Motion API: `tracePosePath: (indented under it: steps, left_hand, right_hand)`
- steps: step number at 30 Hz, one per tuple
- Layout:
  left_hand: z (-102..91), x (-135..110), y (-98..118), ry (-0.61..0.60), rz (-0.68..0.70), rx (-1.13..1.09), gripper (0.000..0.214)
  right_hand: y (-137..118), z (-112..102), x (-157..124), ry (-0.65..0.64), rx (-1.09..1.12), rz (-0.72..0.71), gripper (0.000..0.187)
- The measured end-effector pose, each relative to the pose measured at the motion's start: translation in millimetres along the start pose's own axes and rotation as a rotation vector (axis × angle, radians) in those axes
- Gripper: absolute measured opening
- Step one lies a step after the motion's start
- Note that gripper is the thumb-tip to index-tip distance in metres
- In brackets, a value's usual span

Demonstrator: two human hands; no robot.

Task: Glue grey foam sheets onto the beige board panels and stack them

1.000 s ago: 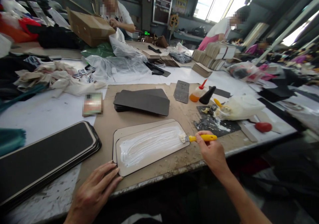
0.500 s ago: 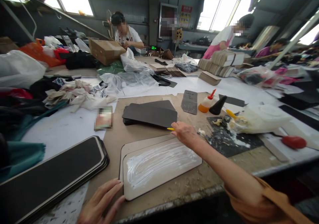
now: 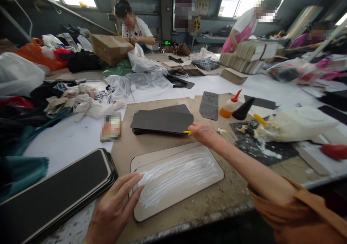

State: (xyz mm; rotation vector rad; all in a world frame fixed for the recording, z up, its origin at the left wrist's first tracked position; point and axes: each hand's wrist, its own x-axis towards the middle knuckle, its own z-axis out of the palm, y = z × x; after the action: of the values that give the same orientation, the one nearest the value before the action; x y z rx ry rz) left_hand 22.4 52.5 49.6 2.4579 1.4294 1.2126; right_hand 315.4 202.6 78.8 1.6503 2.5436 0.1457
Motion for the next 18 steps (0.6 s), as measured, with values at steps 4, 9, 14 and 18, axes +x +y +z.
tracePosePath:
  steps: [4,9,14,18]
  left_hand:
    - [12.5,25.3,3.7,0.034,-0.088,-0.112,0.02]
    - [45.4,63.4,1.6,-0.104,-0.684,-0.677,0.014]
    - [85.7,102.8,-4.5,-0.151,-1.216,-1.209,0.01]
    - [112.4,121.8,-11.8,-0.101,-1.309,-1.332,0.007]
  right_hand:
    - [2.4,-1.0,4.0,0.022,0.038,-0.029,0.017]
    - [-0.4,-2.2,12.5,0.047,0.049,-0.034,0.017]
    - [-2.7,-3.3,18.5,0.046,0.065,-0.07,0.019]
    - [-6.4,-7.4,20.1,0.036,0.076,-0.088,0.02]
